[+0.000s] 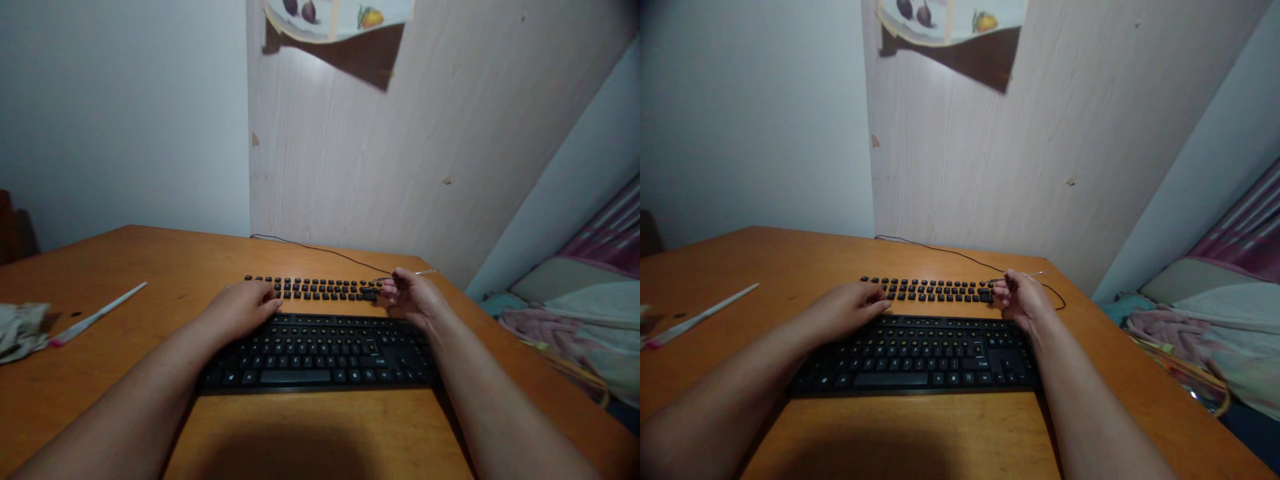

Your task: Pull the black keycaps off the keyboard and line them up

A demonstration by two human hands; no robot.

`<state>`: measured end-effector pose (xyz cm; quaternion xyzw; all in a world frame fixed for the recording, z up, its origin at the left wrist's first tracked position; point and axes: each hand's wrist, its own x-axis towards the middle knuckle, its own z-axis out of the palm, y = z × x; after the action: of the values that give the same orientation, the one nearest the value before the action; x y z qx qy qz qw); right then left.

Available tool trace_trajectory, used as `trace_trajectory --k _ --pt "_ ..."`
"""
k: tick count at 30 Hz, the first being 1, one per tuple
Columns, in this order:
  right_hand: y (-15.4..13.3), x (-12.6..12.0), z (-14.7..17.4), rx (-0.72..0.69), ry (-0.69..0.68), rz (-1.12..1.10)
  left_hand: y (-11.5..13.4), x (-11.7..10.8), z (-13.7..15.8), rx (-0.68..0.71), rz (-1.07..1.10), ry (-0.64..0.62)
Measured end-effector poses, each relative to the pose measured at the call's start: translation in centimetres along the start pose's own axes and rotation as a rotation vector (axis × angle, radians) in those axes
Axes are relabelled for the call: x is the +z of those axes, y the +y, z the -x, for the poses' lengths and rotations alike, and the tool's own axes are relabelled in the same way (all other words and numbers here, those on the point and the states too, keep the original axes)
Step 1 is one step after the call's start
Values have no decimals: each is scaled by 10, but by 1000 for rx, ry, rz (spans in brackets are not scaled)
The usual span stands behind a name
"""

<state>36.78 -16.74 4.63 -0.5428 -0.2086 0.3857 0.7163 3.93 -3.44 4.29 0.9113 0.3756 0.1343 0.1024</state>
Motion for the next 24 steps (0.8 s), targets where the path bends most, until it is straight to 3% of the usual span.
trace_trajectory --k 10,24 --pt "-7 -12 15 -62 -22 5 -10 -5 -2 -16 49 17" --pt "-9 0 30 -183 -89 24 -34 -8 -3 -80 274 -143"
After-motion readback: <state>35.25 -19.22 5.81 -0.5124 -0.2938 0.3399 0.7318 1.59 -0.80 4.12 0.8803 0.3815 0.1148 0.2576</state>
